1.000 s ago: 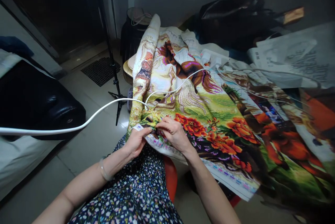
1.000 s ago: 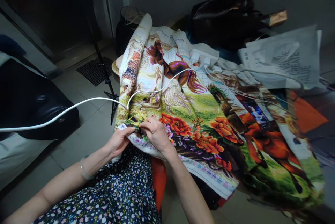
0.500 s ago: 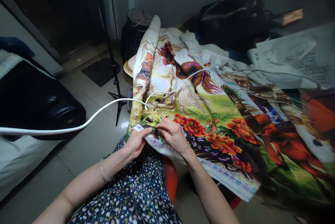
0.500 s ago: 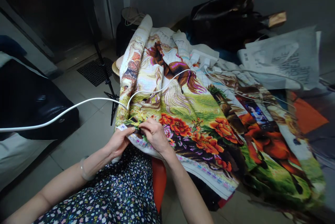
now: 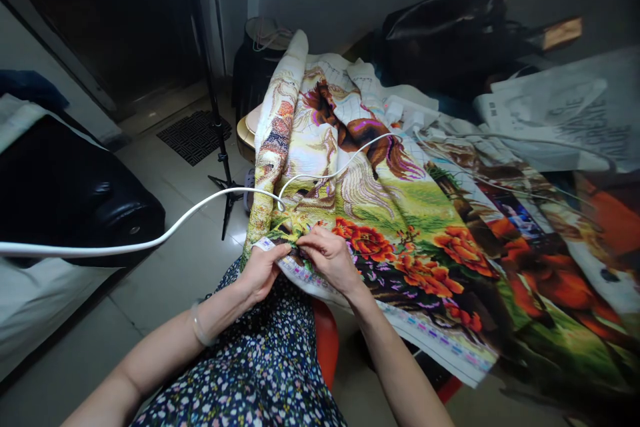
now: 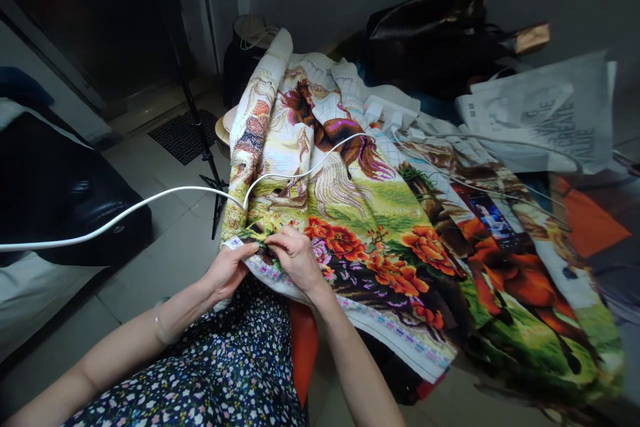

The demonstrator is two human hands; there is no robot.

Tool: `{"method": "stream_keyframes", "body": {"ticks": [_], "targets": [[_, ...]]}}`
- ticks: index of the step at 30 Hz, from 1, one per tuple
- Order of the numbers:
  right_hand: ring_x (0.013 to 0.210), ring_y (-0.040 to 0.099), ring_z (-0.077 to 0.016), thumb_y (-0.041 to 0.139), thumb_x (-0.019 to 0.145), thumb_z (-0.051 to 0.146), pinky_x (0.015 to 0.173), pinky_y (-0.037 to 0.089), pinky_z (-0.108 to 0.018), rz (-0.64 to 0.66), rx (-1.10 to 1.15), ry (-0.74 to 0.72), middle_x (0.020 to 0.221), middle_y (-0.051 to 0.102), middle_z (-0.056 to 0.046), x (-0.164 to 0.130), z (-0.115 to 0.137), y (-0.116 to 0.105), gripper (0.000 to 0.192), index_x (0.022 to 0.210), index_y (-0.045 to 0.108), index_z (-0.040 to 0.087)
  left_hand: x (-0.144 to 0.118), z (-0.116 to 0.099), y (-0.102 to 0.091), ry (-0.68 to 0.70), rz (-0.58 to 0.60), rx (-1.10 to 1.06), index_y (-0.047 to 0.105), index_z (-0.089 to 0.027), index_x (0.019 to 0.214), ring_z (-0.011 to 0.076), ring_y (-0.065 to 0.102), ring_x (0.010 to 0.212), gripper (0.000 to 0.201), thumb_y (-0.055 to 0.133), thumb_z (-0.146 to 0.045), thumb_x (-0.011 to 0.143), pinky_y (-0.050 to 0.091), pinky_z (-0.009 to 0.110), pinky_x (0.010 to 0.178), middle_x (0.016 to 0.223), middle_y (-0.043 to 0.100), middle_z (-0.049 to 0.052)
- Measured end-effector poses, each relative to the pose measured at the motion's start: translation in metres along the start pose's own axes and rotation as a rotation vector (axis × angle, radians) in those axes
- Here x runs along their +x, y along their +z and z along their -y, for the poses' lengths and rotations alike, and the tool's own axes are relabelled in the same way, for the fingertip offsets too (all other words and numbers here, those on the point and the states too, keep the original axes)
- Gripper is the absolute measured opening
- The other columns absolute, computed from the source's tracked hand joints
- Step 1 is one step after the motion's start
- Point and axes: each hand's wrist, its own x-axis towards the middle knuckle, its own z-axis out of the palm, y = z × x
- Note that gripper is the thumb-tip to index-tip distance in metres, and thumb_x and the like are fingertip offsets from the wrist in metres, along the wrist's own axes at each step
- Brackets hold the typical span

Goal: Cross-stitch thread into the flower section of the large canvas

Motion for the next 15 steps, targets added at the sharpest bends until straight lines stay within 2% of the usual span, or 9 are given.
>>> {"method": "stream_keyframes", "body": {"ticks": [5,8,11,15], "targets": [[0.071,0.060,-0.0165,0.055,0.084,0.012,0.066,0.045,-0.026,-0.042,-0.067,0.043,0.075,0.064,-0.004,0.000,0.011,0.005,0.015,0.080,0.068,0.018,0.000,0.002,0.000,-0.002,-0.002,-0.005,0.071,-0.010,0.092,0.0203,0.066,0.082,0.035,0.079,-0.016,0.059,0.050,0.035,0.083,0.092,0.073,0.009],[0.079,0.062,-0.0179,0.051,0.086,0.009,0.074,0.046,-0.027,-0.074,-0.172,0.071,0.085,0.066,-0.005,-0.002,0.025,0.008,0.016,0.088,0.065,0.017,-0.001,0.003,0.002,0.023,-0.015,-0.012,0.070,-0.011,0.090,0.0196,0.065,0.082,0.034,0.080,-0.016,0.058,0.049,0.035,0.084,0.090,0.073,0.008],[0.081,0.059,-0.0196,0.048,0.089,0.009,0.072,0.045,-0.028,-0.003,-0.393,0.048,0.088,0.063,-0.008,-0.004,0.041,0.011,0.020,0.097,0.065,0.016,-0.003,0.003,0.004,0.056,-0.009,0.023,0.070,-0.011,0.088,0.0199,0.065,0.084,0.033,0.079,-0.015,0.057,0.048,0.034,0.084,0.089,0.072,0.007],[0.083,0.053,-0.0230,0.055,0.087,0.016,0.060,0.039,-0.028,0.044,-0.700,0.034,0.087,0.057,-0.010,-0.001,0.049,0.020,0.013,0.090,0.067,0.020,-0.004,0.004,0.004,0.104,0.030,0.115,0.070,-0.011,0.091,0.0211,0.063,0.090,0.035,0.076,-0.010,0.056,0.046,0.033,0.086,0.094,0.071,0.008]]}}
